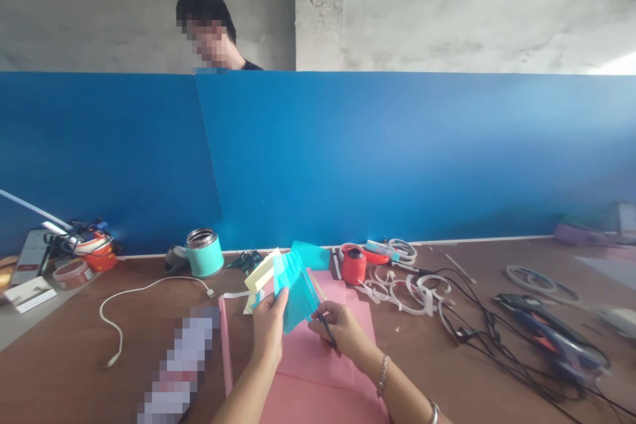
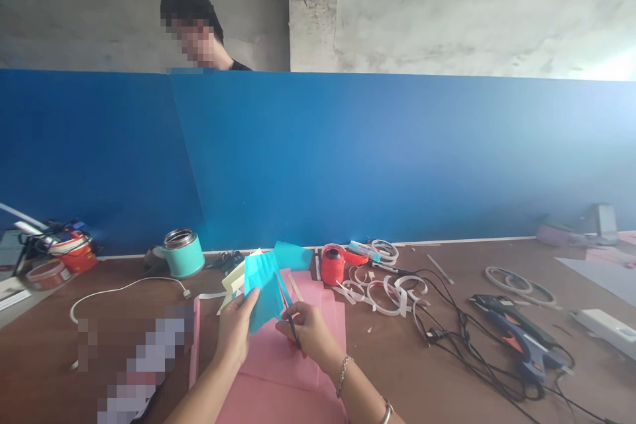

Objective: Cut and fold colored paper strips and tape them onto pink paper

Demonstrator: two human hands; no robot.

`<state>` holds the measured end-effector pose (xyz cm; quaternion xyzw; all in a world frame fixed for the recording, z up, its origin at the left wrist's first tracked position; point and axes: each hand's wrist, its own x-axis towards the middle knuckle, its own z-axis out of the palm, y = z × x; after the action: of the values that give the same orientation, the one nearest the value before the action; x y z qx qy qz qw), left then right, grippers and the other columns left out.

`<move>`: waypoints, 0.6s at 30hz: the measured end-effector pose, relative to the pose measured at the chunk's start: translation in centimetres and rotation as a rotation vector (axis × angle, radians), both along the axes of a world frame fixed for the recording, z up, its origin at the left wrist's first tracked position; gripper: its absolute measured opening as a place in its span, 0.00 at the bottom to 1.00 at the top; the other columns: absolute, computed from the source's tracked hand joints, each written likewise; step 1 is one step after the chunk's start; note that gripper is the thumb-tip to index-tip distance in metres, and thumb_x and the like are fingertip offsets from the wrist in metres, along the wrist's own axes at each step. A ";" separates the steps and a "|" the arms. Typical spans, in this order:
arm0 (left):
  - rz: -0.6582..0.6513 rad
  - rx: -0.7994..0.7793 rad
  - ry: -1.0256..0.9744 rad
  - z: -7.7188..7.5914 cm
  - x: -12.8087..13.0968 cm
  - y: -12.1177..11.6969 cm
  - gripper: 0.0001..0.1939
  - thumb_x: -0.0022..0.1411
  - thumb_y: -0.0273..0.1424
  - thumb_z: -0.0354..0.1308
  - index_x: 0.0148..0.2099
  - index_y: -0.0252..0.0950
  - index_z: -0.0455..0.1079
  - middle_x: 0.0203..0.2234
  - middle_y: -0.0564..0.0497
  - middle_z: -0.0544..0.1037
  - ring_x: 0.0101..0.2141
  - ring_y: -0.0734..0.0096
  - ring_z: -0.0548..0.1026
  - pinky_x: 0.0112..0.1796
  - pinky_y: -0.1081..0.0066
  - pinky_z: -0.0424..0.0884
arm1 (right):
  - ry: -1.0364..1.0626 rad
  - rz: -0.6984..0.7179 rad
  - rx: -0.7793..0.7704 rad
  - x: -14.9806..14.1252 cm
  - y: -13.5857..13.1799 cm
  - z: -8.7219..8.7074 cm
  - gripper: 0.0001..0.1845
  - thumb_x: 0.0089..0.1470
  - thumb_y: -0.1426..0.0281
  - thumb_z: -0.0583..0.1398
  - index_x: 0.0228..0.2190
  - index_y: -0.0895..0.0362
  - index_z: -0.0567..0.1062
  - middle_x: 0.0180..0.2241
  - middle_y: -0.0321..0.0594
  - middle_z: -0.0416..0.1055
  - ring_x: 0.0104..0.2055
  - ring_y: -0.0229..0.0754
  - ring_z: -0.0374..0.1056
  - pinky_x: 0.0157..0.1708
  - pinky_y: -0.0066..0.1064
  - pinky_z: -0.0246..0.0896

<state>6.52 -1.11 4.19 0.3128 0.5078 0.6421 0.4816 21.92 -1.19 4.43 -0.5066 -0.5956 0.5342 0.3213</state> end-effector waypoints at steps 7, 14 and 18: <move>-0.009 0.002 -0.010 0.8 0.1 -0.3 0.22 0.43 0.47 0.64 0.31 0.31 0.75 0.21 0.50 0.76 0.25 0.67 0.71 0.29 0.70 0.67 | -0.011 0.011 0.012 0.1 0.1 -0.2 0.13 0.42 0.64 0.62 0.29 0.59 0.69 0.11 0.28 0.64 0.12 0.30 0.55 0.08 0.20 0.43; -0.033 -0.003 -0.010 0.4 -0.1 -0.2 0.22 0.42 0.47 0.64 0.30 0.32 0.75 0.22 0.49 0.77 0.25 0.65 0.72 0.29 0.70 0.67 | 0.009 -0.013 -0.007 0.1 0.2 -0.1 0.16 0.41 0.62 0.63 0.30 0.59 0.69 0.13 0.29 0.65 0.13 0.31 0.56 0.09 0.20 0.45; -0.069 0.016 -0.029 0.0 -0.1 0.0 0.22 0.43 0.47 0.64 0.30 0.31 0.75 0.20 0.49 0.77 0.25 0.66 0.72 0.28 0.71 0.67 | 0.020 -0.023 -0.009 0.1 0.3 -0.3 0.17 0.40 0.61 0.63 0.31 0.59 0.69 0.13 0.29 0.66 0.13 0.30 0.55 0.09 0.20 0.45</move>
<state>6.42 -1.13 4.17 0.3246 0.4845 0.6336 0.5083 22.04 -0.94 4.16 -0.5095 -0.5840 0.5383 0.3311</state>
